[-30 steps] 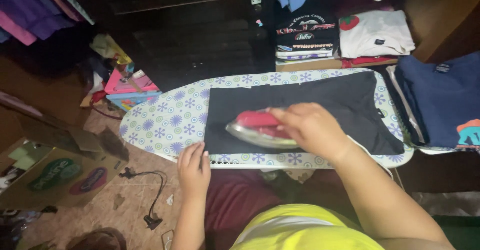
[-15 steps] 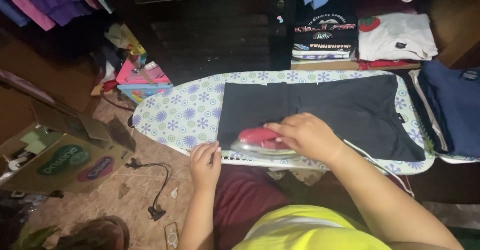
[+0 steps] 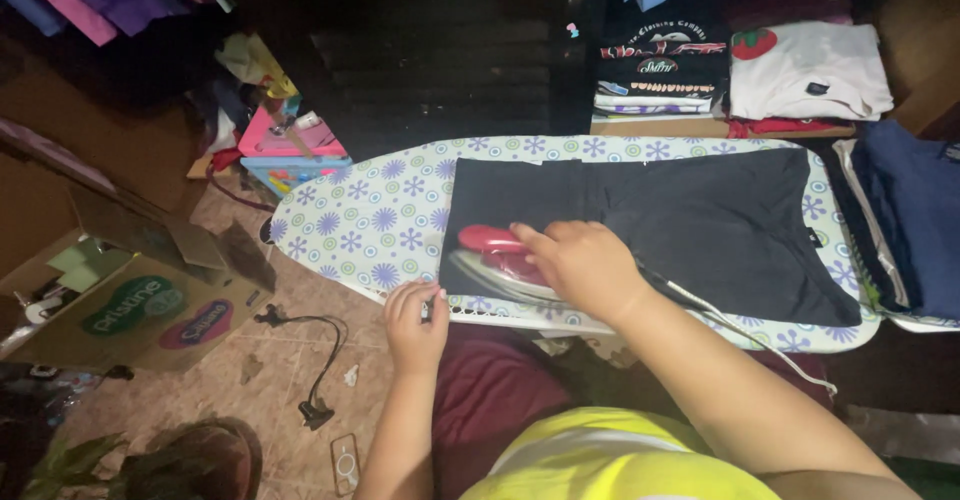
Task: The person irons a dark t-shirt on an ironing board, smoothing it with their hands and using a red iron to press the fabric. They fold the shirt and continue ironing different sections to remove wrinkles.
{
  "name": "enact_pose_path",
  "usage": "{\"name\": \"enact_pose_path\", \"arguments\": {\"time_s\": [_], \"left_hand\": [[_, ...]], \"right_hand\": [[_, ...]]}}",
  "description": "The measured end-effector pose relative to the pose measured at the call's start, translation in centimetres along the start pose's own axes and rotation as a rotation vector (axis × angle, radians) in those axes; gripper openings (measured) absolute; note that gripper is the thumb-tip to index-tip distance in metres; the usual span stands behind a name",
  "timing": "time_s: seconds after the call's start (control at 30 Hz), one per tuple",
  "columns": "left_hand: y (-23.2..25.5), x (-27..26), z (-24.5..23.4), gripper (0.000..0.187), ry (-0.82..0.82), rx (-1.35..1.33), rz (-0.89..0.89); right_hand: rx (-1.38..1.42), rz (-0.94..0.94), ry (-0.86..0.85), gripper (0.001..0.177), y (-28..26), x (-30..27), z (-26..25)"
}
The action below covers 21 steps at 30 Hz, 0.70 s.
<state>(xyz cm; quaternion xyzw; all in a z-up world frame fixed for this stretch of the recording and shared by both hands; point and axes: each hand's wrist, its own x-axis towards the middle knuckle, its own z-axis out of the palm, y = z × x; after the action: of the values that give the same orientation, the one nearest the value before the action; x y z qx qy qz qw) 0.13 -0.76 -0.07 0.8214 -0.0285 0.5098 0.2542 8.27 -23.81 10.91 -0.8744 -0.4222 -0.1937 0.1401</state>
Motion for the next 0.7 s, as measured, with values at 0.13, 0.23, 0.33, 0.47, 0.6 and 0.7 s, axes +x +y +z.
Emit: {"name": "enact_pose_path", "arguments": {"time_s": [0.13,0.23,0.33,0.47,0.6,0.7], "left_hand": [[-0.3,0.0,0.1,0.009,0.005,0.014,0.008],[-0.4,-0.1,0.2,0.008,0.004,0.008,0.006],[-0.2,-0.3,0.1,0.008,0.006,0.015,0.015],[-0.3,-0.1,0.2,0.008,0.012,0.027,0.02],[-0.5,-0.3,0.2,0.009,0.009,0.03,0.016],[-0.3,-0.2,0.2,0.008,0.013,0.015,0.013]], "right_hand": [[0.122,-0.169,0.003,0.029,1.4,0.1,0.4],[0.106,-0.102,0.035,0.029,0.7,-0.1,0.6],[-0.117,0.046,0.082,0.032,0.4,-0.1,0.8],[0.164,-0.199,0.076,0.031,2.0,0.3,0.4],[0.174,-0.228,0.11,0.033,2.1,0.1,0.4],[-0.101,-0.003,0.137,0.032,1.0,0.2,1.5]]}}
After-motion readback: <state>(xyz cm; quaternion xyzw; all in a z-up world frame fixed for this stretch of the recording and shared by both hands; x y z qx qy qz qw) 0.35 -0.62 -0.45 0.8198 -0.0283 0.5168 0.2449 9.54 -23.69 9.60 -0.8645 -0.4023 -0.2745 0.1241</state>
